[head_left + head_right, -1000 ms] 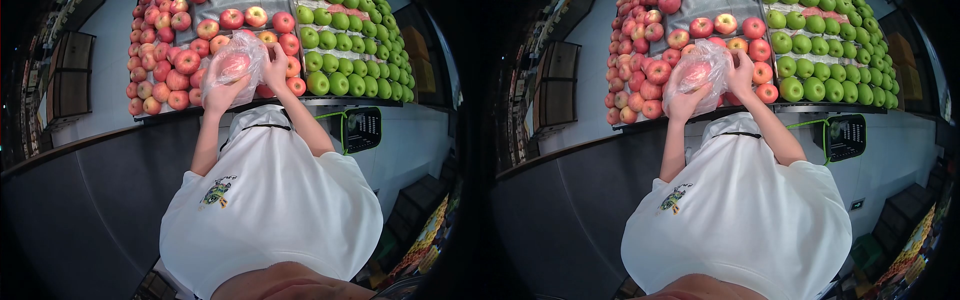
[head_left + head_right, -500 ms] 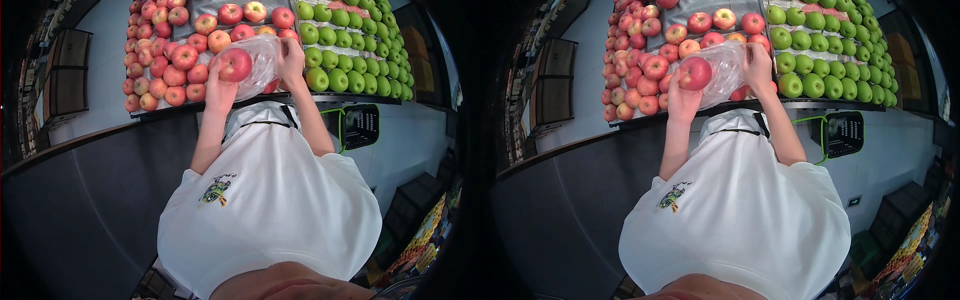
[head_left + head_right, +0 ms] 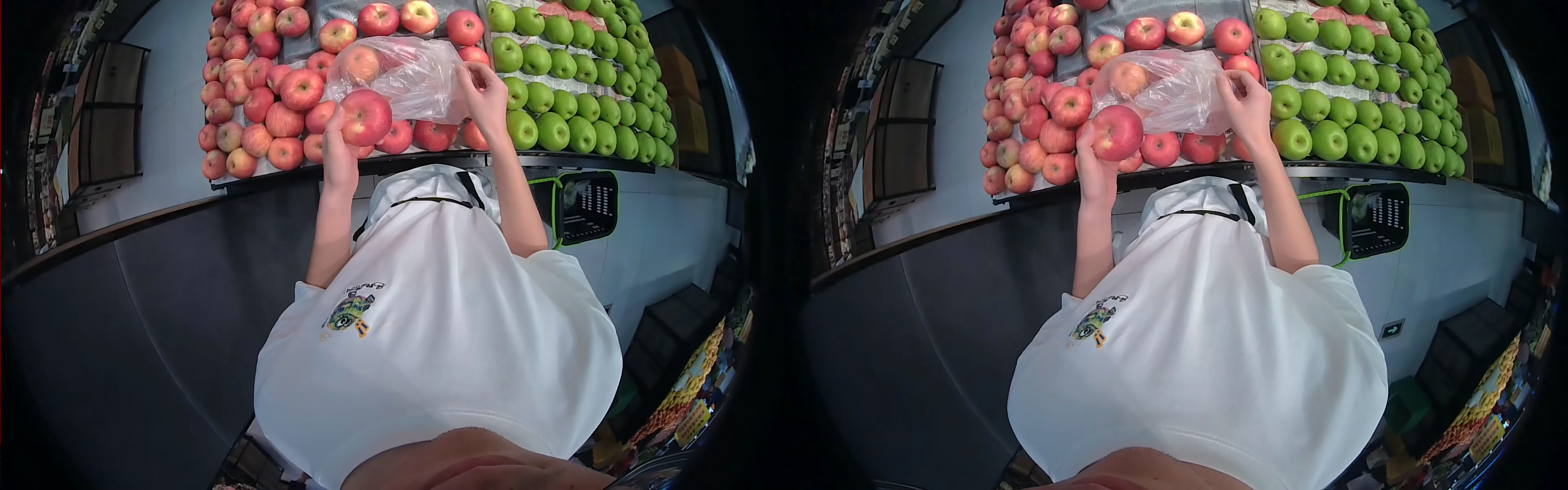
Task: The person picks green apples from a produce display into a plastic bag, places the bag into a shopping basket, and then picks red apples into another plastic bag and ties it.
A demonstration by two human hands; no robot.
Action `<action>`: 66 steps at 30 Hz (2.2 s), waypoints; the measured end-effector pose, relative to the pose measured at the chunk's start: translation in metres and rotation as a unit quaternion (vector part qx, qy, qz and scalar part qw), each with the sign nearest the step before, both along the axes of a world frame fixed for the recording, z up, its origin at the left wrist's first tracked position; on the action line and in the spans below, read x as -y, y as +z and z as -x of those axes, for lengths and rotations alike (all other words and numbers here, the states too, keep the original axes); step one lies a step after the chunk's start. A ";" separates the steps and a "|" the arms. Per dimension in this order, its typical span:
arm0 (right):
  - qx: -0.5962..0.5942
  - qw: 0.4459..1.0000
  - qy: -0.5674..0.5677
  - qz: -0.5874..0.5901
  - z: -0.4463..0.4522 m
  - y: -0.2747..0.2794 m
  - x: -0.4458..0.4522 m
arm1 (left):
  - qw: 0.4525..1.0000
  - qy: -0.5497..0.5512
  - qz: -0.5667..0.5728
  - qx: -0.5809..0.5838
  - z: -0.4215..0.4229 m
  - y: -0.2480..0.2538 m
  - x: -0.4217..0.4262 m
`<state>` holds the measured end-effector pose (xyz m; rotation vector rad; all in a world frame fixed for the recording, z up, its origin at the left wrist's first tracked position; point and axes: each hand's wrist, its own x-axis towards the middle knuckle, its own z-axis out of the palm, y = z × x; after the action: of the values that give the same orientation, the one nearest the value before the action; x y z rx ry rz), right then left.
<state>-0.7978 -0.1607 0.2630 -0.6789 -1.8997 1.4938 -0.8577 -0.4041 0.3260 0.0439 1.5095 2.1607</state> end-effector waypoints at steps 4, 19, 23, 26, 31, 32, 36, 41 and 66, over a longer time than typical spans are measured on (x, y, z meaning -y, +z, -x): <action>-0.056 0.975 -0.063 -0.205 -0.012 0.026 0.010 | 0.998 -0.048 -0.001 0.043 0.005 -0.004 0.008; -0.037 0.917 0.342 -0.199 -0.007 0.075 0.075 | 0.986 -0.034 0.104 -0.129 0.001 -0.032 -0.005; -0.086 0.922 0.294 -0.237 0.026 0.085 0.066 | 0.992 -0.030 0.122 -0.027 0.008 -0.033 0.007; -0.117 0.923 0.238 -0.279 0.077 0.101 0.042 | 0.981 -0.030 0.185 -0.060 0.008 -0.043 0.006; -0.012 0.957 0.188 -0.219 0.200 0.052 -0.042 | 0.988 -0.059 0.134 -0.055 -0.005 -0.058 0.010; 0.002 0.968 0.238 -0.083 0.224 0.025 -0.060 | 0.988 -0.073 0.117 -0.062 -0.008 -0.060 0.010; 0.105 0.921 0.103 -0.361 0.249 0.027 -0.090 | 0.988 -0.096 0.112 -0.039 -0.023 -0.057 0.008; 0.108 0.922 0.111 -0.356 0.255 0.012 -0.084 | 0.990 -0.102 0.087 -0.031 -0.031 -0.075 0.012; -0.007 0.965 0.014 -0.262 0.183 0.020 -0.068 | 0.977 -0.171 0.120 -0.035 -0.015 -0.094 0.012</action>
<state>-0.9806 -0.0927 0.2828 -0.3929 -2.1720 0.9346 -0.8431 -0.4162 0.2324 0.2791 1.6552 1.7152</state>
